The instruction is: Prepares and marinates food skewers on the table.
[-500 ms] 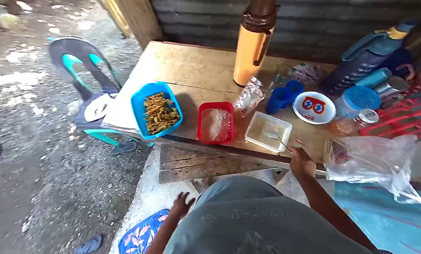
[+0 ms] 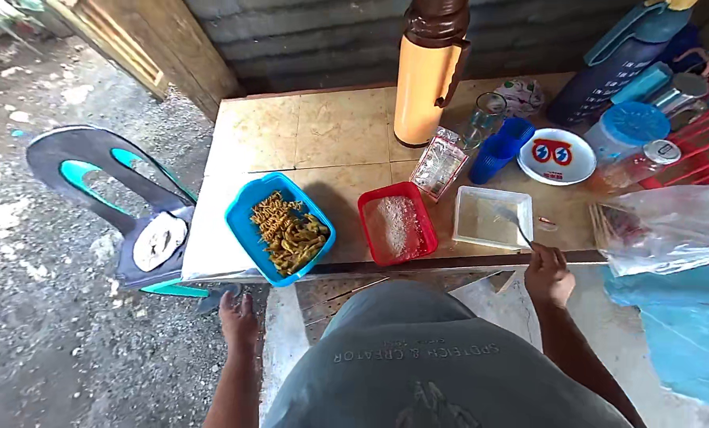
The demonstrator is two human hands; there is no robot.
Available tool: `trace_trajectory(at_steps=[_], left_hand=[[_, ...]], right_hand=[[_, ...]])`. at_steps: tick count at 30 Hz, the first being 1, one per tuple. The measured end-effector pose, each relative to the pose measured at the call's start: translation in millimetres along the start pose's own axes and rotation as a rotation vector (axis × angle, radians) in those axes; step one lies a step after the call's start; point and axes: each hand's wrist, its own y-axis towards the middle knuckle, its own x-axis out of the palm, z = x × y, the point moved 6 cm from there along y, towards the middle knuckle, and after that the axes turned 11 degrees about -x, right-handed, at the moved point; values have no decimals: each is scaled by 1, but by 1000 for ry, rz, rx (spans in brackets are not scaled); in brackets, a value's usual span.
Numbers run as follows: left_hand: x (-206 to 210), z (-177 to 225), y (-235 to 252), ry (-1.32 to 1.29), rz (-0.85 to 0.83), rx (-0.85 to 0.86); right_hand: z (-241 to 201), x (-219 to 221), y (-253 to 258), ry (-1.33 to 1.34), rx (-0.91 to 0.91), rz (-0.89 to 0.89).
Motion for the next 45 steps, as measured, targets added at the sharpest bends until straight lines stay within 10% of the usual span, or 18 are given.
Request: trace_trajectory(at_steps=[10,21,30,45], left_hand=[[-5,66,96,49,-35,148],[63,163,126,690,-75,812],[100,179,150,1078,-102,735],[28,143,80,510,-12,571]], right_hand=[[-28,10,-18,-67,220,-75],[-31,13,-22,25,354,-110],[-33,14,-22,109,437,-93],[-28,-2,-20,46,371,-87]])
